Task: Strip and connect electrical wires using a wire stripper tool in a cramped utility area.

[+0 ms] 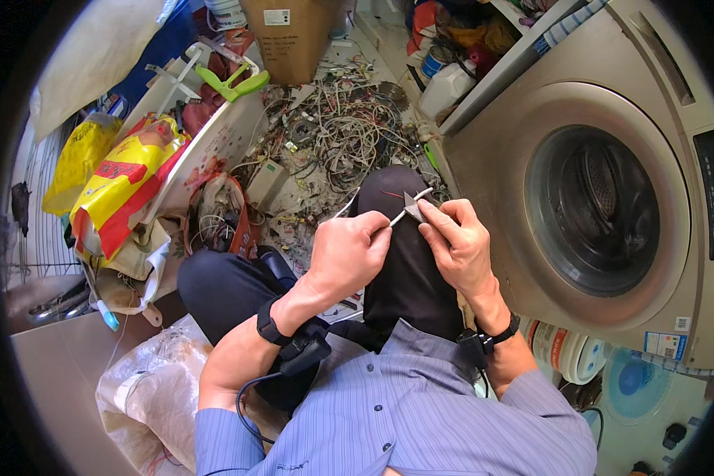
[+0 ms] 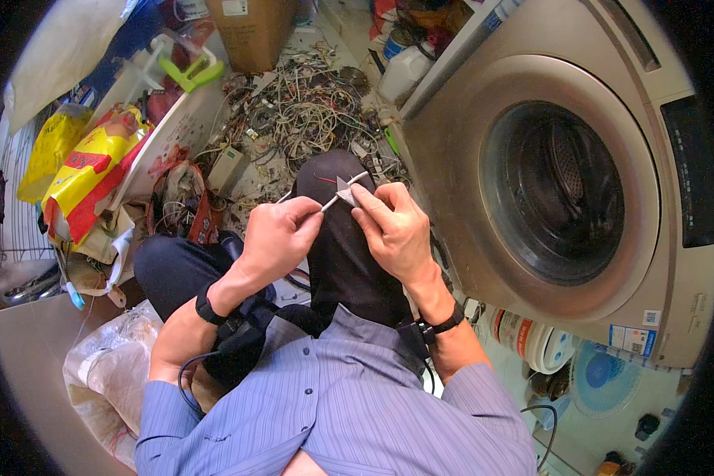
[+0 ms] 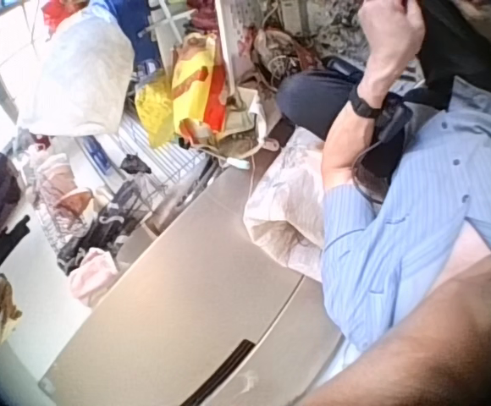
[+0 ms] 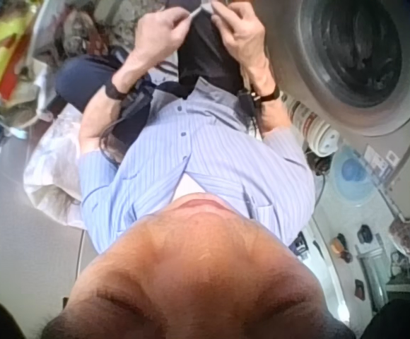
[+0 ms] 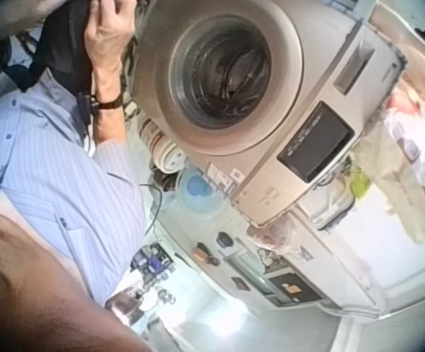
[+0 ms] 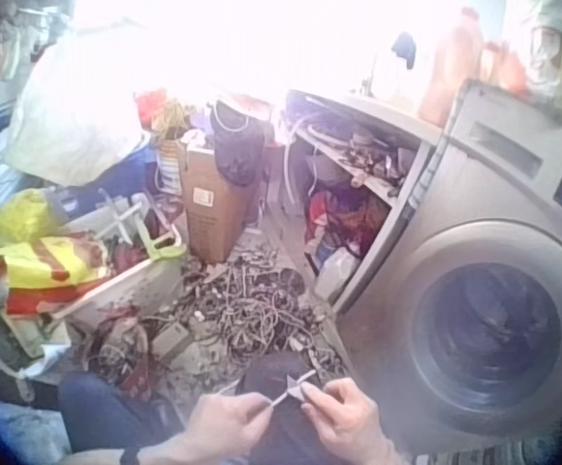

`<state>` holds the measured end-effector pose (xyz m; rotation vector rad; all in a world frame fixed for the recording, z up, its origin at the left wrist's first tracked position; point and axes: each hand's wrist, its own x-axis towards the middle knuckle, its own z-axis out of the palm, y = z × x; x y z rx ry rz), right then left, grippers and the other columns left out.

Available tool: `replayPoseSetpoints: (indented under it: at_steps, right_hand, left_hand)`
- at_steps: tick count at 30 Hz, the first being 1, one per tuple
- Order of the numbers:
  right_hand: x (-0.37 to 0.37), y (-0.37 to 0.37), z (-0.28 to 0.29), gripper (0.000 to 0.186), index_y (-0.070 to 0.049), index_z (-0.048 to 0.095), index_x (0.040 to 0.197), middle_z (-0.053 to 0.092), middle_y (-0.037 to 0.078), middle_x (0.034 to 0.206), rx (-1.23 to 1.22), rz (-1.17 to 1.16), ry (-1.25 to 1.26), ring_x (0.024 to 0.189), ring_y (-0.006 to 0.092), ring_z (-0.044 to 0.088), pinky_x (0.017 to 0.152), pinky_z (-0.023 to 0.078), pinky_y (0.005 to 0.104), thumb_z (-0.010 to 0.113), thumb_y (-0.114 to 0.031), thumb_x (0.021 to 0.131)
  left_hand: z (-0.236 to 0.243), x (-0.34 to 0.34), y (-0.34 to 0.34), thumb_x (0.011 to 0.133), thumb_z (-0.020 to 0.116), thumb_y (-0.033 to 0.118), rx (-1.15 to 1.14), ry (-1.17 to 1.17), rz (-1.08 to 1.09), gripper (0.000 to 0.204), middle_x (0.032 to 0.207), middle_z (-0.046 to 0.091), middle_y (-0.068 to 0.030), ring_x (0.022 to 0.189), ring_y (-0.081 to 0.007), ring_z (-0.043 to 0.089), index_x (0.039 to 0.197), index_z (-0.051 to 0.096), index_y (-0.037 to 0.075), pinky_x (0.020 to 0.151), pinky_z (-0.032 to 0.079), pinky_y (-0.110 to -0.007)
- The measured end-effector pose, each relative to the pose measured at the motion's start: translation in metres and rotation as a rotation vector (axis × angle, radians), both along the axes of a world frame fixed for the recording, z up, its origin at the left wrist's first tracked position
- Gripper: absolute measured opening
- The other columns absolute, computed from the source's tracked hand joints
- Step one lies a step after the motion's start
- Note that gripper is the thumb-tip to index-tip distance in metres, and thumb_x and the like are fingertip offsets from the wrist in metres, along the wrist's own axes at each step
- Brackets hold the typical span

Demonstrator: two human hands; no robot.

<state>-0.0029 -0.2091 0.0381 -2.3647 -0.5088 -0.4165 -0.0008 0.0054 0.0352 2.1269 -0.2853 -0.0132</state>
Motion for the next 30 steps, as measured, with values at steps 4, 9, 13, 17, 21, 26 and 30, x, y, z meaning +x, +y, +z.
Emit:
replayPoseSetpoints:
  at_steps: [4,9,13,17,21,26,30]
  right_hand:
    - [-0.003,0.003,-0.006,0.038,-0.01,0.073,0.118,0.059,0.011,0.089,-0.005,-0.039,-0.037,0.074,0.0275,0.062,0.065,0.052,0.0365,0.079,-0.006,0.08]
    - [-0.008,0.005,-0.015,0.042,-0.011,0.073,0.119,0.057,0.01,0.089,-0.031,-0.073,-0.118,0.074,0.0264,0.061,0.064,0.052,0.0362,0.08,-0.005,0.078]
    - [-0.006,0.002,-0.02,0.042,-0.011,0.073,0.119,0.057,0.009,0.09,-0.038,-0.081,-0.164,0.074,0.026,0.06,0.063,0.051,0.0361,0.08,-0.005,0.078]
    - [-0.007,0.001,-0.021,0.042,-0.011,0.074,0.118,0.057,0.009,0.091,-0.04,-0.086,-0.18,0.074,0.0257,0.06,0.062,0.05,0.0357,0.081,-0.004,0.077]
    - [-0.008,0.006,-0.021,0.043,-0.012,0.074,0.118,0.057,0.009,0.091,-0.006,-0.08,-0.169,0.073,0.0253,0.06,0.062,0.05,0.0359,0.081,-0.004,0.077]
    - [-0.012,0.009,-0.02,0.043,-0.012,0.074,0.119,0.058,0.009,0.091,-0.008,-0.109,-0.158,0.073,0.0251,0.061,0.061,0.051,0.036,0.081,-0.003,0.077]
    - [-0.002,-0.002,-0.023,0.044,-0.012,0.074,0.119,0.058,0.009,0.091,0.031,-0.025,-0.165,0.074,0.0254,0.061,0.062,0.051,0.0357,0.081,-0.003,0.077]
  left_hand:
    - [0.001,-0.004,-0.004,0.087,0.07,0.012,0.065,-0.13,-0.006,0.009,0.075,0.069,-0.0183,0.068,-0.0344,0.07,0.09,0.072,0.004,0.058,0.053,-0.04]
    - [-0.001,-0.01,-0.002,0.087,0.068,0.011,0.087,-0.235,-0.02,0.007,0.071,0.068,-0.0146,0.065,-0.0336,0.069,0.083,0.066,0.007,0.057,0.053,-0.043]
    - [0.004,-0.014,0.003,0.087,0.068,0.01,0.07,-0.205,-0.023,0.006,0.07,0.067,-0.0145,0.066,-0.0335,0.069,0.083,0.066,0.006,0.058,0.053,-0.043]
    - [0.005,-0.016,0.01,0.087,0.07,0.009,0.054,-0.171,-0.027,0.005,0.074,0.068,-0.0179,0.068,-0.0338,0.069,0.09,0.071,0.004,0.059,0.052,-0.04]
    - [0.006,-0.018,0.016,0.087,0.07,0.009,0.074,-0.194,-0.025,0.006,0.074,0.068,-0.0183,0.068,-0.0344,0.069,0.091,0.071,0.004,0.058,0.052,-0.039]
    - [0.002,-0.016,0.021,0.09,0.069,0.009,-0.106,0.009,-0.045,0.014,0.068,0.068,-0.0108,0.06,-0.0212,0.068,0.1,0.072,0.001,0.056,0.049,-0.033]
    - [0.002,-0.007,0.025,0.097,0.062,0.017,-0.188,0.267,-0.126,0.019,0.077,0.069,-0.0022,0.059,-0.0085,0.061,0.099,0.071,0.0,0.054,0.047,-0.025]
